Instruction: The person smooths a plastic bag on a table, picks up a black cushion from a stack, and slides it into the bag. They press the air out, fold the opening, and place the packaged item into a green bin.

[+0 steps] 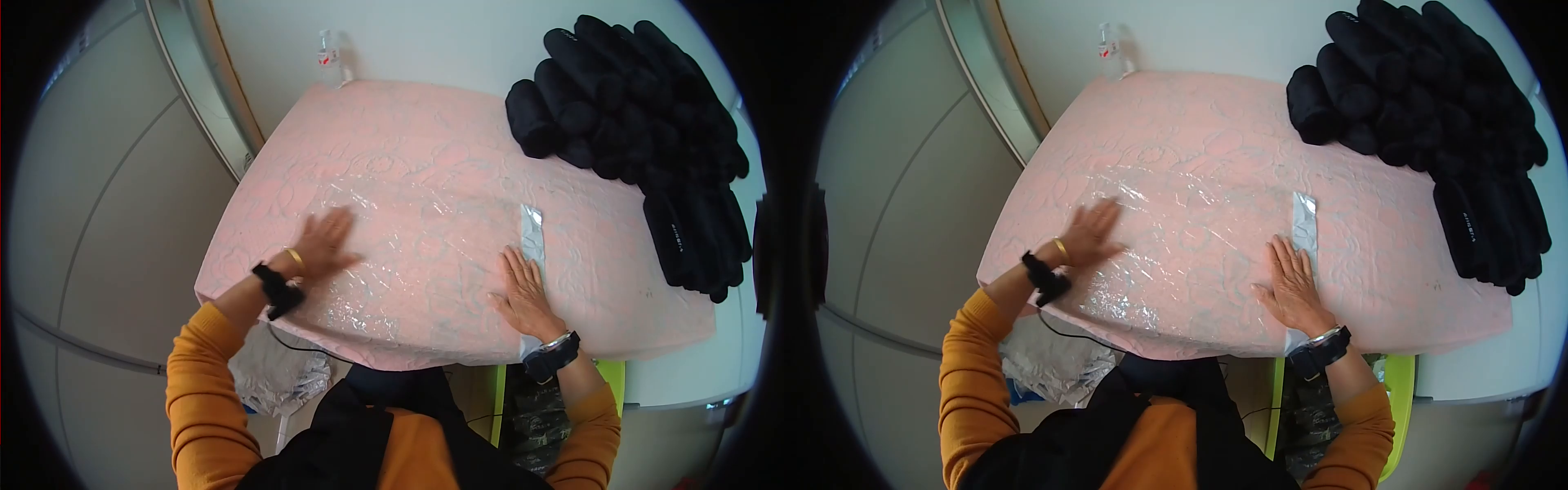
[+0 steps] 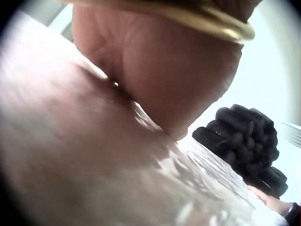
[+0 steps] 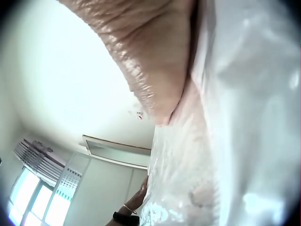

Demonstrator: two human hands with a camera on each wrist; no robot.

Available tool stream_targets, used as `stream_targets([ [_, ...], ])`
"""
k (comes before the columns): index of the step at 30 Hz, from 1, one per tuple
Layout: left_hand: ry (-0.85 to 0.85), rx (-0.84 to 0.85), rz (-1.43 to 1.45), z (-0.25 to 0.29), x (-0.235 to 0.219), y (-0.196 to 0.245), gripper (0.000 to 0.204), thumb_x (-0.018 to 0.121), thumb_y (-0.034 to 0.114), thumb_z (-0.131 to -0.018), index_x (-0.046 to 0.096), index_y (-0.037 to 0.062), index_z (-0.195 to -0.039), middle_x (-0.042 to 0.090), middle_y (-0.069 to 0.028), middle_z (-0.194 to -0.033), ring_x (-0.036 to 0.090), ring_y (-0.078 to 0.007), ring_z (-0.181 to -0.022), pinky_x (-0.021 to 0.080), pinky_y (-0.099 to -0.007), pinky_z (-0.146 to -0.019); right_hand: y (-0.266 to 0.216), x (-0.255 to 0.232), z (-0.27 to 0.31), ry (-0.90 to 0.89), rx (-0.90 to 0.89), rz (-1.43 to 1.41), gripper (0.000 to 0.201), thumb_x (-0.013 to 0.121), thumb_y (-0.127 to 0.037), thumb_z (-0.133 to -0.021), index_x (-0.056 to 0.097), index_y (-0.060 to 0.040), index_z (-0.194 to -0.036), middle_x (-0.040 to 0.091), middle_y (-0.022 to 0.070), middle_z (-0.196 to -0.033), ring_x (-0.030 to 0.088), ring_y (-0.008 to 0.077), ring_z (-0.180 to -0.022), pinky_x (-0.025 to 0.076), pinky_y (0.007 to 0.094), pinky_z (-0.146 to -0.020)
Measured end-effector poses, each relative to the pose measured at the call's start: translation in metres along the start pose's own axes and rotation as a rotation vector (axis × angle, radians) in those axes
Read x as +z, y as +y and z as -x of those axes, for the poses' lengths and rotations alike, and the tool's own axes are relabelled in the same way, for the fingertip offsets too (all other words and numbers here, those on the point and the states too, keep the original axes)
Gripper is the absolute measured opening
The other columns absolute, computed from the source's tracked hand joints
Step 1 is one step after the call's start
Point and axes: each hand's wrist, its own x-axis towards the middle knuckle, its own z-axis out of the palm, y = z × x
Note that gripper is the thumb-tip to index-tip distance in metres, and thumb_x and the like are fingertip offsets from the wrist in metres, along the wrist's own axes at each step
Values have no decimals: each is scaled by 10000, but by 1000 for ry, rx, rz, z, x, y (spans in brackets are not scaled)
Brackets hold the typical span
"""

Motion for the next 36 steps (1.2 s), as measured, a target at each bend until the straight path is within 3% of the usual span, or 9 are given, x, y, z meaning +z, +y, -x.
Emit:
stream_targets([
  [3, -3, -267, 3, 24, -8, -41, 851, 451, 571, -895, 167, 36, -1493, 134, -161, -1567, 112, -302, -1455, 80, -575, -1135, 6, -1, 6, 42, -24, -13, 800, 555, -399, -890, 198, 39, -1456, 170, 218, -1535, 125, 366, -1437, 88, 511, -1153],
  [7, 6, -380, 115, 60, 0, -91, 868, 553, 520, -873, 181, 39, -1492, 133, -148, -1570, 114, -292, -1456, 80, -581, -1136, -8, -22, 23, 96, -119, -97, 795, 596, -398, -864, 242, 12, -1447, 204, 214, -1520, 147, 379, -1427, 128, 513, -1148],
  [10, 157, 57, 270, 95, 42, -140, 955, 693, 493, -791, 210, 50, -1485, 118, -177, -1565, 120, -344, -1447, 142, -572, -1130, -35, -47, 62, 67, -208, -172, 771, 636, -355, -842, 285, -12, -1436, 232, 214, -1504, 164, 390, -1419, 163, 509, -1143],
  [14, 99, 153, 345, 141, -10, -63, 1019, 808, 425, -682, 255, 127, -1485, 140, -189, -1552, 144, -412, -1423, 170, -554, -1133, -55, -40, 97, -69, -40, -64, 757, 711, -261, -783, 349, -47, -1413, 276, 215, -1475, 217, 400, -1395, 206, 497, -1130],
  [19, 15, 65, 50, 145, -14, -27, 926, 838, 392, -643, 390, 217, -1435, 165, -165, -1546, 168, -451, -1399, 206, -527, -1132, -50, -23, 103, 133, 3, -32, 629, 720, -93, -729, 488, -63, -1312, 388, 189, -1402, 348, 392, -1320, 280, 479, -1095],
  [22, 157, 178, 337, 140, -7, -30, 628, 816, 290, -691, 592, 219, -1274, 264, -147, -1515, 238, -402, -1389, 256, -496, -1118, -50, -29, 104, 134, -47, 5, 538, 705, -49, -722, 557, -71, -1239, 449, 174, -1350, 411, 384, -1272, 308, 485, -1076],
  [26, 231, 124, 581, 138, -1, -44, 319, 761, 141, -751, 711, 177, -1063, 388, -131, -1455, 306, -355, -1371, 313, -449, -1094, -39, -46, 102, 249, 107, -366, 401, 676, 8, -709, 625, -32, -1104, 552, 165, -1217, 511, 386, -1160, 398, 445, -1011],
  [30, 467, 167, 540, 139, -17, -39, 208, 694, 29, -783, 727, 115, -969, 547, -122, -1317, 442, -300, -1289, 373, -404, -1053, -19, -47, 106, 276, 18, -117, 339, 624, 51, -732, 638, -19, -1063, 605, 172, -1146, 584, 331, -1087, 428, 382, -976],
  [36, 656, 198, 945, 152, -82, -29, 128, 685, 45, -821, 702, 32, -948, 643, -87, -1166, 574, -220, -1112, 412, -374, -1011, -30, -99, 108, 615, 141, -743, 161, 587, -59, -889, 628, 17, -1025, 633, 106, -1063, 578, 152, -997, 440, 296, -898],
])
